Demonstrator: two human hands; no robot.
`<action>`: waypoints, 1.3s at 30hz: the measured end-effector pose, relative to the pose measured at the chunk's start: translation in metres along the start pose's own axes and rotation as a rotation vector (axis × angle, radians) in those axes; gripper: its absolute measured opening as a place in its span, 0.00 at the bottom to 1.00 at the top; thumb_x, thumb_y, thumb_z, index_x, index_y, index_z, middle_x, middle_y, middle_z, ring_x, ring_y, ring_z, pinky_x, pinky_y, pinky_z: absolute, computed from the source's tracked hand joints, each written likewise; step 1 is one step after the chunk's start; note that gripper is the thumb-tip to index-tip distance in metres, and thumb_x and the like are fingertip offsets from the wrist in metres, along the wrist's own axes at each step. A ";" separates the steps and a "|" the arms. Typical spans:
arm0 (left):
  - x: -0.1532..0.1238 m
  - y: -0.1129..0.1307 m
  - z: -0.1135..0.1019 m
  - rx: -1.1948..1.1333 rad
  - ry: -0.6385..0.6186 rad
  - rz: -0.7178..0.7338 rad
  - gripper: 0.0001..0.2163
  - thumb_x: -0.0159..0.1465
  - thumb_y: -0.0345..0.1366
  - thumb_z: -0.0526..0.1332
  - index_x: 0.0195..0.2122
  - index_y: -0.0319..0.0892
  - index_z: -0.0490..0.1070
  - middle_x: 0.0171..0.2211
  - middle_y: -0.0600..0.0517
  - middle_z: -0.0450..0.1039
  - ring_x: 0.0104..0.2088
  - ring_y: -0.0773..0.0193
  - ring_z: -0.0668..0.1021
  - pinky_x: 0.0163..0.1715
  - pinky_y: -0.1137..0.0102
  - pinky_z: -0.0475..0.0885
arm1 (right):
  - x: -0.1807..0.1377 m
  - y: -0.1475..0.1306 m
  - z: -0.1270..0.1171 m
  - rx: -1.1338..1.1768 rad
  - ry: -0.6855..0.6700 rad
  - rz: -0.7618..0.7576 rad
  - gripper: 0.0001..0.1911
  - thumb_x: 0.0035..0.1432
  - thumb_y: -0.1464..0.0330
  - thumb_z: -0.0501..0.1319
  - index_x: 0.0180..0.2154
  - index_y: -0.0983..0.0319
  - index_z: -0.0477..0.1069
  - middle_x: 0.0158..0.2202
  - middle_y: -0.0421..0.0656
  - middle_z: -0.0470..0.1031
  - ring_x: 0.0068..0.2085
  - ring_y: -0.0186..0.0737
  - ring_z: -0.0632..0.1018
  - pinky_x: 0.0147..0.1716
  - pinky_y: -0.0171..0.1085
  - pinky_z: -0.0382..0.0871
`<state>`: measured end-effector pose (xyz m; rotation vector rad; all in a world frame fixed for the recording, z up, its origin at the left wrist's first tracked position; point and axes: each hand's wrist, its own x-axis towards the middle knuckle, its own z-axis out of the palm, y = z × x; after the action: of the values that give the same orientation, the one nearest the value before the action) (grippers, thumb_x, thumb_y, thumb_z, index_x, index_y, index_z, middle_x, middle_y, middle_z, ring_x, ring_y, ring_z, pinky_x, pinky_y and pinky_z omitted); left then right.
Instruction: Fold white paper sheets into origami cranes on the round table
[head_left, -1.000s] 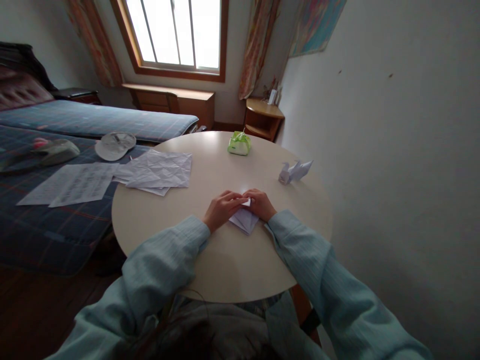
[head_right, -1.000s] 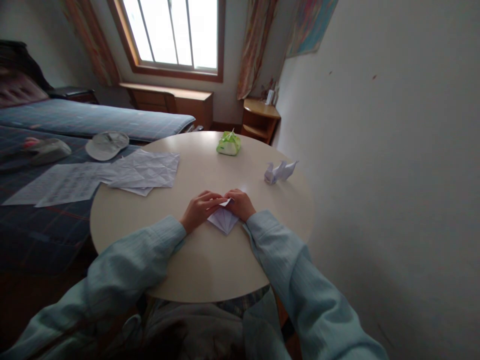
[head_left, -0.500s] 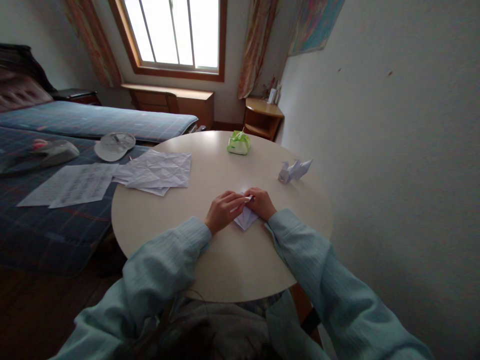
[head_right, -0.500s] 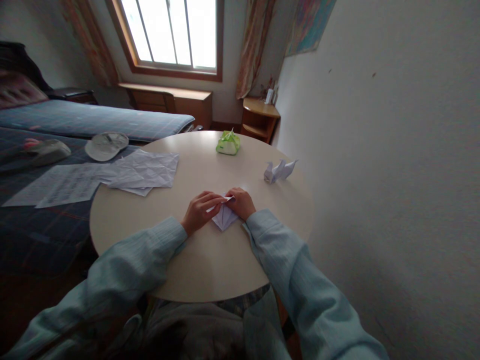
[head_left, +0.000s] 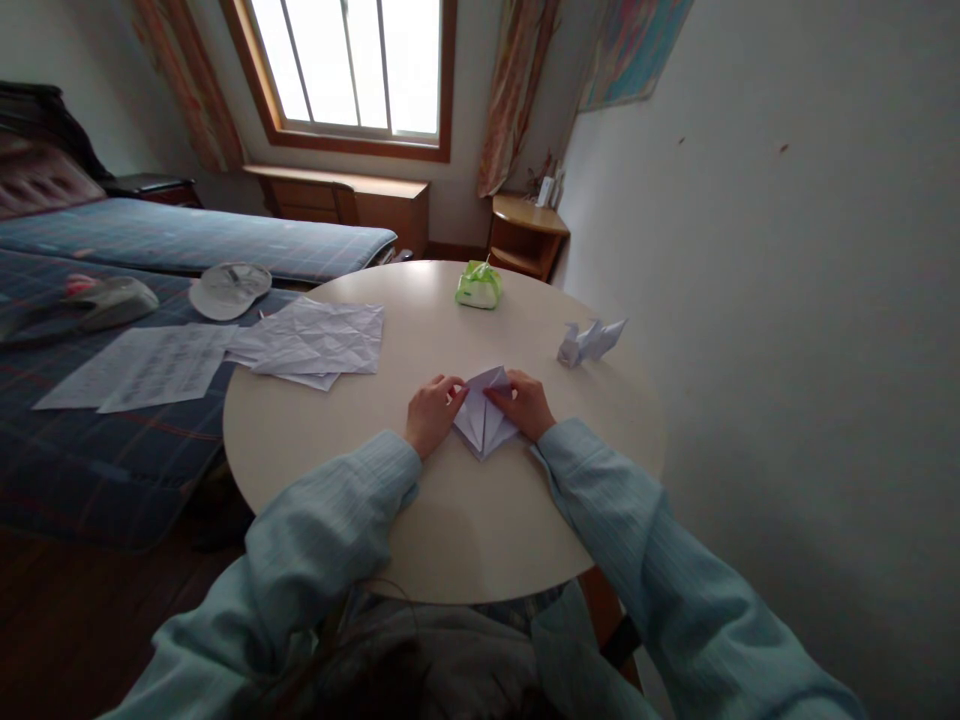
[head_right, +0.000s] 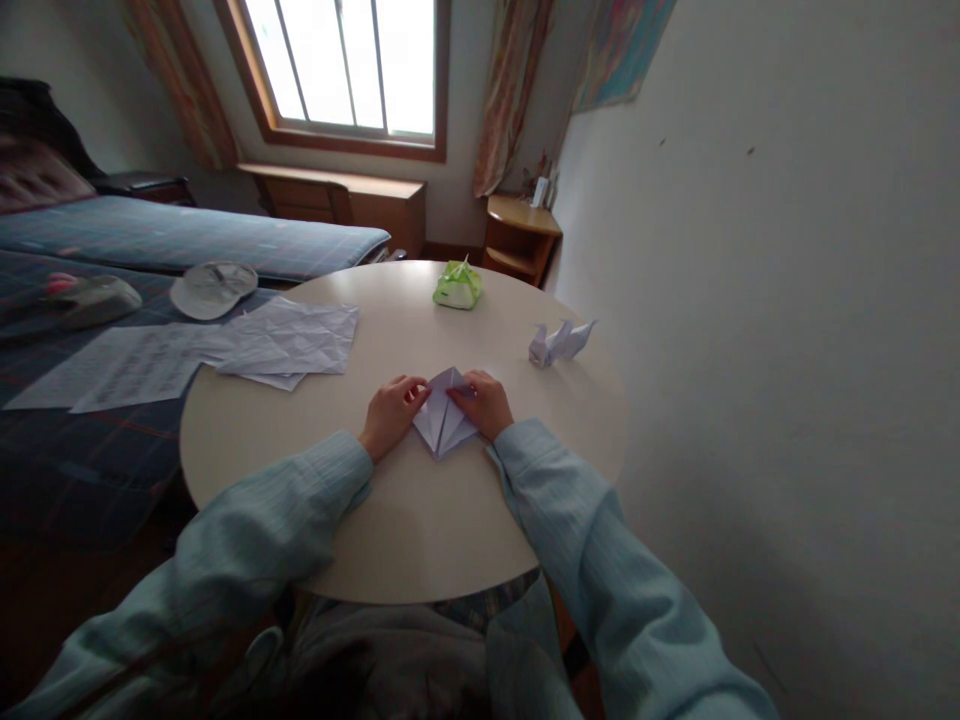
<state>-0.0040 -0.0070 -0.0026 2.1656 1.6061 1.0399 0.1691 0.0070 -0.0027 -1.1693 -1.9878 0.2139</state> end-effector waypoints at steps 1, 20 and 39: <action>0.000 0.000 0.000 -0.011 -0.006 0.000 0.07 0.59 0.37 0.56 0.35 0.43 0.71 0.27 0.53 0.70 0.27 0.69 0.71 0.28 0.75 0.64 | 0.000 0.000 0.000 0.001 0.004 -0.001 0.07 0.50 0.65 0.59 0.24 0.62 0.69 0.24 0.41 0.69 0.28 0.35 0.69 0.29 0.34 0.62; 0.002 0.001 -0.001 -0.199 -0.057 -0.019 0.07 0.56 0.35 0.58 0.36 0.43 0.72 0.24 0.54 0.73 0.24 0.71 0.71 0.26 0.76 0.63 | -0.001 -0.002 0.000 0.047 0.021 -0.036 0.08 0.51 0.65 0.59 0.24 0.62 0.69 0.23 0.40 0.68 0.27 0.33 0.68 0.27 0.32 0.61; 0.000 0.000 0.001 -0.202 -0.055 0.018 0.13 0.56 0.35 0.59 0.43 0.43 0.67 0.26 0.53 0.74 0.25 0.70 0.73 0.27 0.76 0.66 | 0.000 -0.002 0.000 -0.010 0.046 -0.010 0.10 0.52 0.63 0.57 0.25 0.61 0.69 0.24 0.41 0.69 0.28 0.34 0.69 0.28 0.33 0.62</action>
<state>-0.0029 -0.0064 -0.0034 2.0594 1.3949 1.0869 0.1682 0.0056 -0.0020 -1.1611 -1.9561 0.1705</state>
